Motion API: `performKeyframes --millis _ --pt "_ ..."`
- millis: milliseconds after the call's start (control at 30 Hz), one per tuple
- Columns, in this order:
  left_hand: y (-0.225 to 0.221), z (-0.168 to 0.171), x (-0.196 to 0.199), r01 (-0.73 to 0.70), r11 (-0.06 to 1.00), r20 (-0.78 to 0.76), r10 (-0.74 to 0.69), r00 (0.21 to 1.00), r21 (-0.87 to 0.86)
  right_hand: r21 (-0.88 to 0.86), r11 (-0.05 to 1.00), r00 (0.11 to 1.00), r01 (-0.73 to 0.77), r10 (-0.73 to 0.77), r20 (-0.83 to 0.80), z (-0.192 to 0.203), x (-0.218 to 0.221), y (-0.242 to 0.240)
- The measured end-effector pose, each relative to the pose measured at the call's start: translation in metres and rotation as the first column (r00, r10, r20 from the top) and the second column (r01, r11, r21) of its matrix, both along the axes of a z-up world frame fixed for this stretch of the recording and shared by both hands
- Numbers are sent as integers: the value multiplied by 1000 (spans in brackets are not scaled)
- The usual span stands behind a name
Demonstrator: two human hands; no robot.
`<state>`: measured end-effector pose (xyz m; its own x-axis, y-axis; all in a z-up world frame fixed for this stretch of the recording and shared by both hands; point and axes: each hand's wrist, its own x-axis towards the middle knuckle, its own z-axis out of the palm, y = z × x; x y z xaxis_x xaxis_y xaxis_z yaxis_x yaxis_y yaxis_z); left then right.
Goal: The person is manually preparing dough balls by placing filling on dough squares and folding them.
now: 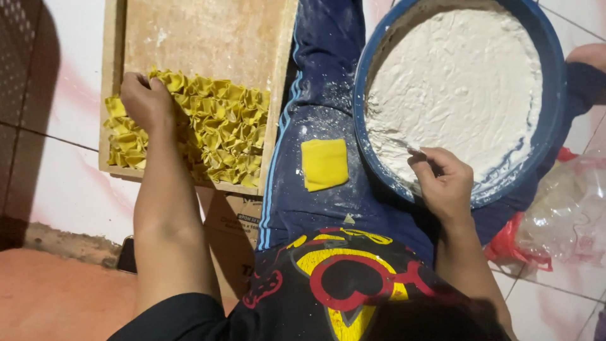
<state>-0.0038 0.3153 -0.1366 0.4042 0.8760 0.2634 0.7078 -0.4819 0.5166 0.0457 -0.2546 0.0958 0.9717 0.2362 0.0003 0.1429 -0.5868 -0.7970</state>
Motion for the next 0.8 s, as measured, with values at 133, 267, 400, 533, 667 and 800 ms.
performKeyframes --millis 133,267,400,533,667,800 --pt "3 10 -11 204 975 -56 -199 978 88 -38 999 1000 5 -4 22 9 3 -11" --pt "-86 116 7 478 873 -3 -480 877 96 -347 938 998 -17 -2 -57 19 5 -26" --pt "-211 188 -7 825 565 288 -788 545 -14 -772 622 984 -132 -13 -178 2 10 -50" --pt "-289 219 -28 972 221 215 -948 234 -83 -819 550 982 -164 15 -186 -13 10 -61" --pt "-312 218 -31 983 142 -99 -983 153 114 -808 553 976 -203 48 -213 -25 18 -50" --pt "-308 216 -34 991 41 -199 -978 66 125 -736 624 949 -261 28 -313 -27 30 -34"
